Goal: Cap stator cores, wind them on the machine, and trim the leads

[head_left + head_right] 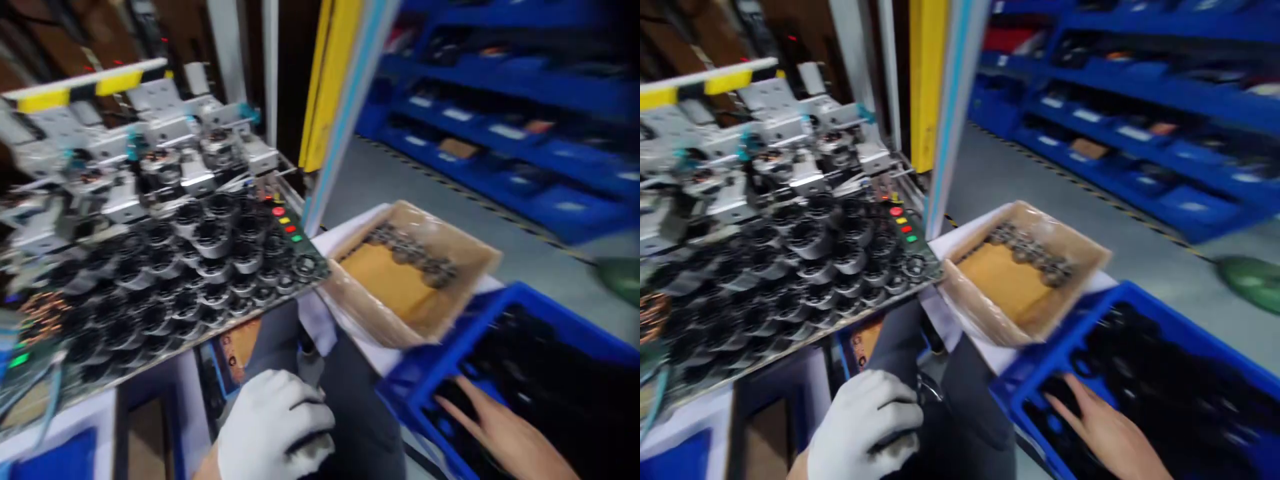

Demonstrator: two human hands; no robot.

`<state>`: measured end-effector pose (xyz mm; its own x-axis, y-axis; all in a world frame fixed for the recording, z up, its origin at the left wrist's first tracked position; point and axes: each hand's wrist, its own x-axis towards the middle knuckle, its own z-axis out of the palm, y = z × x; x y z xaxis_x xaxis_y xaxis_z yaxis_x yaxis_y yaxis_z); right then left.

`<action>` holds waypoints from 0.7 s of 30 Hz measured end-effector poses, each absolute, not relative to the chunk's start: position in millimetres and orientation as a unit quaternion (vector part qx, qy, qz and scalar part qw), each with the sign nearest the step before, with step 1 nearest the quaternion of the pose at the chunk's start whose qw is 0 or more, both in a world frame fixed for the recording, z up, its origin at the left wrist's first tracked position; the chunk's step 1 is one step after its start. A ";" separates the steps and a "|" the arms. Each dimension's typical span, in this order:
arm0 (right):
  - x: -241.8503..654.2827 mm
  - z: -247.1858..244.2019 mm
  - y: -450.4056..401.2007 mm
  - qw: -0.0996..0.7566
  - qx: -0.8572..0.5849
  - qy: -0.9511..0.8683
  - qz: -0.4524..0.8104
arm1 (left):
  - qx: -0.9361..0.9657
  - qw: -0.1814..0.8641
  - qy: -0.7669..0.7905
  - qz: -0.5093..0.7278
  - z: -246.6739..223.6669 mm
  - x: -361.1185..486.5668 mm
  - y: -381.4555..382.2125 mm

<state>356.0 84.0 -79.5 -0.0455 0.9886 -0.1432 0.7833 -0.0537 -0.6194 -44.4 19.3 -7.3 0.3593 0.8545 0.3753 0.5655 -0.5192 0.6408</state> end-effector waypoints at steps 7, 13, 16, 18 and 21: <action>422.5 -92.8 97.2 0.368 -0.676 -0.210 0.603 | 0.824 0.259 0.425 0.272 24.8 39.9 134.5; 426.7 -65.1 93.2 0.375 -0.571 -0.013 0.730 | 0.806 0.179 0.551 0.121 16.8 153.3 286.7; 417.8 -61.0 85.2 0.366 -0.556 0.044 0.745 | 0.805 0.133 0.576 0.049 1.8 197.0 360.5; 411.4 -60.3 77.1 0.360 -0.554 0.075 0.747 | 0.804 0.102 0.585 -0.001 -9.6 216.3 400.4; 407.0 -61.4 65.7 0.351 -0.556 0.118 0.744 | 0.806 0.061 0.585 -0.069 -26.3 233.9 443.2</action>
